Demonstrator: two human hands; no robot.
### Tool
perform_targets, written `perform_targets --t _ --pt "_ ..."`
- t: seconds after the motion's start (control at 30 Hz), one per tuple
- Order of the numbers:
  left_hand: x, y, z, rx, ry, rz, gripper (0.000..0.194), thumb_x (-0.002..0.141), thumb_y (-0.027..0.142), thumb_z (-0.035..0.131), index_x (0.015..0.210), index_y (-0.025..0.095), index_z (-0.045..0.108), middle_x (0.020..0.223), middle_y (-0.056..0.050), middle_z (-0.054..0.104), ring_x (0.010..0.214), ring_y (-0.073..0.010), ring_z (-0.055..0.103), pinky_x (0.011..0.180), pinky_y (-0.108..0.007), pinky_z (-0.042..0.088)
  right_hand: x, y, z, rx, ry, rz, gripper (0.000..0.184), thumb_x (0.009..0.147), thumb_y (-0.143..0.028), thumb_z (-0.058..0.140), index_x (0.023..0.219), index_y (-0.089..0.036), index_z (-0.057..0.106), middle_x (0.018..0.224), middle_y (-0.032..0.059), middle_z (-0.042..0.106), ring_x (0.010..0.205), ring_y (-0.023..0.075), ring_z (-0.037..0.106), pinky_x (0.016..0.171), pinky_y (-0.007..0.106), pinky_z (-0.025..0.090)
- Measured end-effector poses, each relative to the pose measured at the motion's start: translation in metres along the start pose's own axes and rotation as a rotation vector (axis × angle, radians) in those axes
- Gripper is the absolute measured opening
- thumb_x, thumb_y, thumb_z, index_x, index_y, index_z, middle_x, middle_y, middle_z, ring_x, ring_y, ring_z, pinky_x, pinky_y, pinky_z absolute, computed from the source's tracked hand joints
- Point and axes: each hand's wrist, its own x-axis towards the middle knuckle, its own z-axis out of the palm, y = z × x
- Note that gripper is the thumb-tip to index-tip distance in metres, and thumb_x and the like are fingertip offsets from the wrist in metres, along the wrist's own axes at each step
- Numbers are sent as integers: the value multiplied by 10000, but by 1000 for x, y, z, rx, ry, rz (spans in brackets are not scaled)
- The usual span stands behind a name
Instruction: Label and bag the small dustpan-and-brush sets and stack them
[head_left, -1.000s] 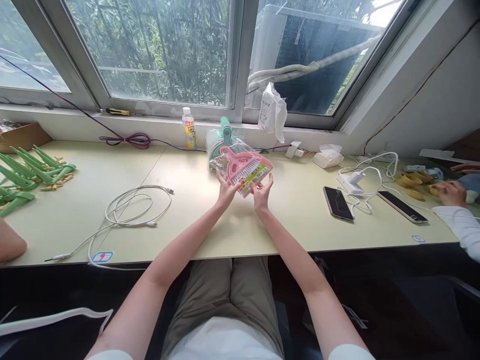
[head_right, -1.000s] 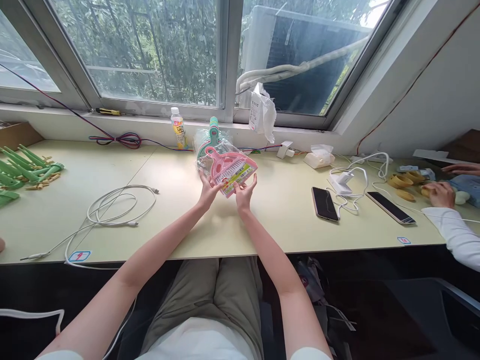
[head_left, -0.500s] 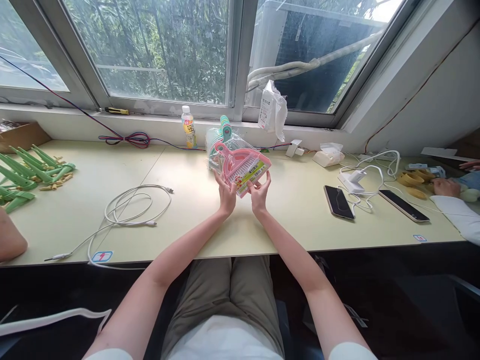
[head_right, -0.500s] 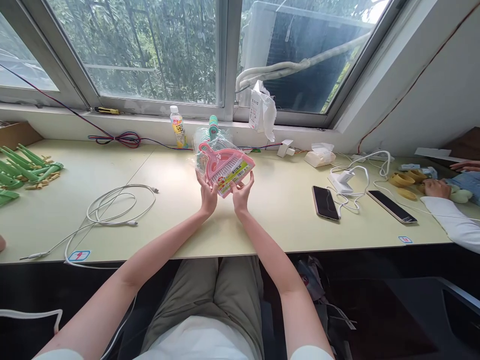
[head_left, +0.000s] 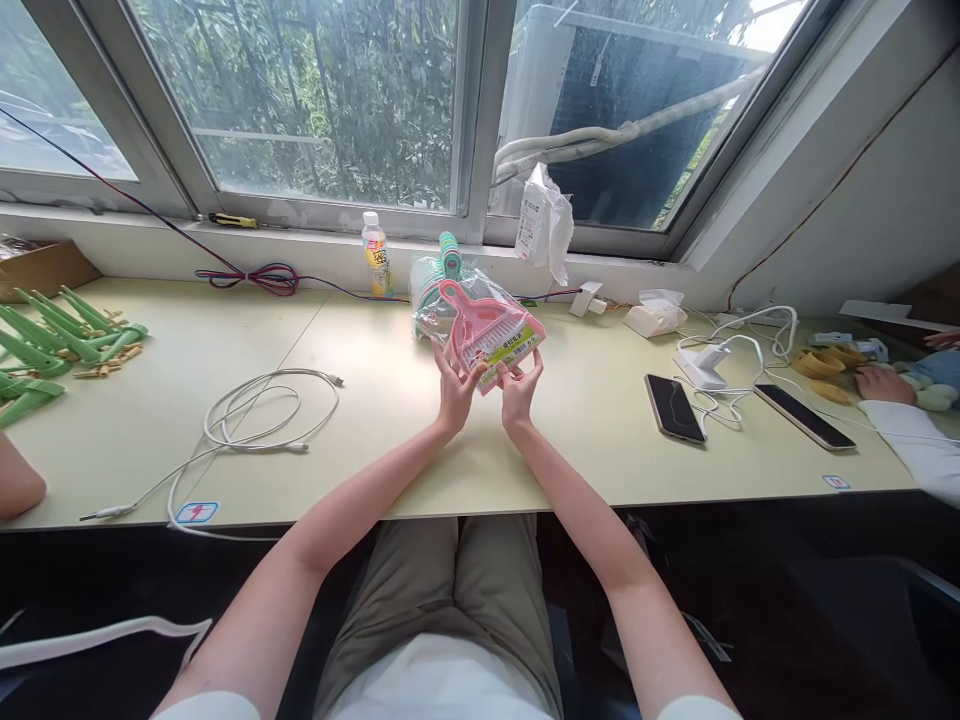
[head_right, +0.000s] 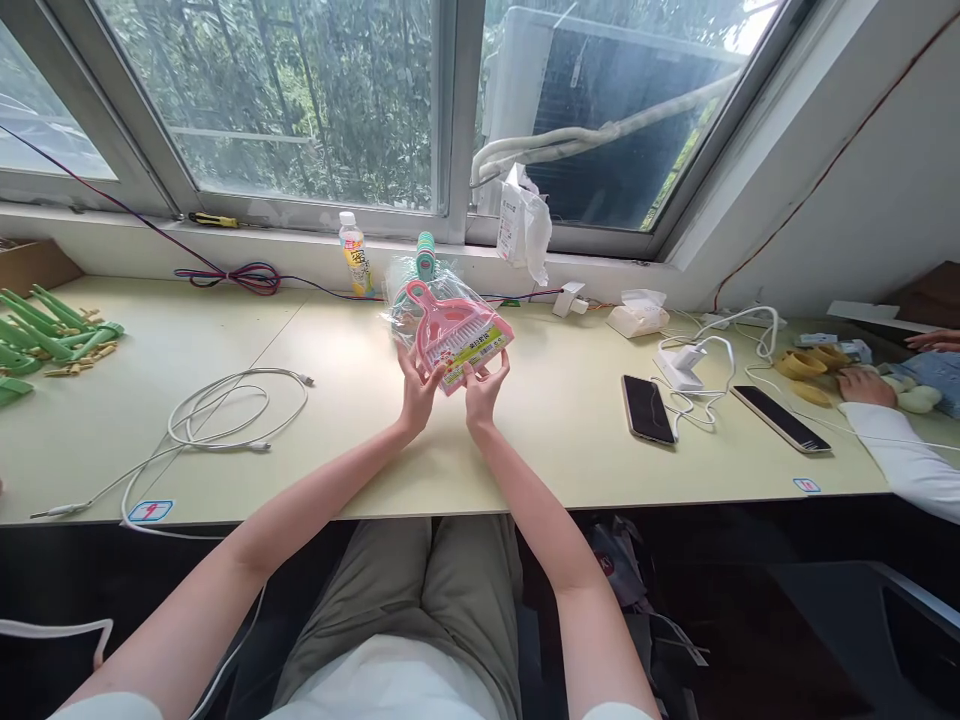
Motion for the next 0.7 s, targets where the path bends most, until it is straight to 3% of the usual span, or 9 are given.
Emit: perform_targets --t 0.1,0.2,0.37,0.47,0.57,0.7 --pt "8 -5 -2 -103 40 -216 825 829 559 665 1507 306 270 1475 -99 487 1304 -291 526 1016 -421 489 1 0 0 4 16 -5 898 787 -275 705 1492 -251 149 1176 137 668 1030 219 683 889 448 574" --pt "14 -13 -6 -93 -87 -387 587 806 493 700 1289 197 547 1279 -124 640 1210 -312 593 994 -461 499 2 2 0 1 40 -9 940 775 -249 708 1510 -239 122 1173 143 672 998 212 693 889 439 573" --pt "10 -24 -5 -71 -236 -495 458 817 444 693 1205 217 603 1304 -102 639 1166 -293 626 1015 -487 472 8 7 -6 -48 110 21 1000 782 -241 682 1542 -220 33 1159 144 685 980 208 702 893 435 568" --pt "12 -25 -3 -101 -253 -577 447 829 498 654 1182 227 620 1260 -94 666 1179 -290 620 1019 -463 465 12 8 -8 -50 129 35 1088 782 -268 678 1554 -214 -88 1167 134 685 968 204 704 880 435 575" --pt "19 -22 -7 -143 -160 -489 440 828 522 634 1152 224 623 1244 -82 671 1229 -277 581 1021 -423 468 12 7 -7 -32 100 27 1141 781 -284 674 1546 -205 -169 1162 119 690 971 191 699 855 408 585" --pt "18 -18 -11 -151 -114 -341 530 752 437 738 1209 230 568 1278 -72 643 1220 -276 578 1006 -435 489 6 3 -3 -96 38 -39 1106 792 -314 664 1563 -200 -121 1081 83 720 923 171 700 845 376 584"
